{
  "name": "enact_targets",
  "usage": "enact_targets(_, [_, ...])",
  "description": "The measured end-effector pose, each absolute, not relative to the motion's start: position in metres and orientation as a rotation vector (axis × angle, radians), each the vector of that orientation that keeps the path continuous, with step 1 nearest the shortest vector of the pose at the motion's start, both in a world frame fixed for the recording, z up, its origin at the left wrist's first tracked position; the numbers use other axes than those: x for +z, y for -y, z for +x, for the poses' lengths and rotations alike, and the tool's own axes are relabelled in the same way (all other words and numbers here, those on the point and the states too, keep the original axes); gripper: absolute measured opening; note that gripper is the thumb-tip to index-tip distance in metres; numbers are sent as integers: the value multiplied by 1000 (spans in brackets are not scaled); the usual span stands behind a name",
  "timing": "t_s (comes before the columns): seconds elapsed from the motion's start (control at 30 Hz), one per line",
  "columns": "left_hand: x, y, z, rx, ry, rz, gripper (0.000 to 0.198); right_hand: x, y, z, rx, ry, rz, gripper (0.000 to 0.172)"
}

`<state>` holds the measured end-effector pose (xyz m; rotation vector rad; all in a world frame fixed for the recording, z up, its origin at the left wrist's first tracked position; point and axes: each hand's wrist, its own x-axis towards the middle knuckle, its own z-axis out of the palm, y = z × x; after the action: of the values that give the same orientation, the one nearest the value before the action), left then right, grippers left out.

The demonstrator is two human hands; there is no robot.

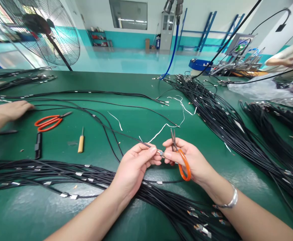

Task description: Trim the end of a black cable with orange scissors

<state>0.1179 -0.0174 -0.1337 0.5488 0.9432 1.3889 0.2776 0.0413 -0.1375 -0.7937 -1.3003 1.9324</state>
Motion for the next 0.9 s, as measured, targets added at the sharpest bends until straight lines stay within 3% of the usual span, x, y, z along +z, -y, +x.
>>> enact_targets(0.23, [-135, 18, 119, 1382, -912, 504, 9, -135, -39, 276, 1910, 1333, -752, 23])
enact_targets(0.37, [-133, 17, 120, 1291, -1034, 559, 13, -132, -41, 278, 1709, 1470, -880, 23])
enact_targets(0.47, [-129, 20, 120, 1178, -1338, 913, 25, -125, -43, 282, 1442, 1602, -1010, 20])
enact_targets(0.57, [-125, 25, 119, 1346, -1644, 1588, 16, -118, -44, 288, 1292, 1764, -1015, 18])
enact_targets(0.67, [-123, 24, 118, 1351, -1615, 2014, 23, -114, -42, 292, 1263, 1885, -906, 21])
enact_targets(0.9, [-119, 24, 122, 1187, -1491, 1513, 11, -113, -43, 291, 1541, 1674, -877, 19])
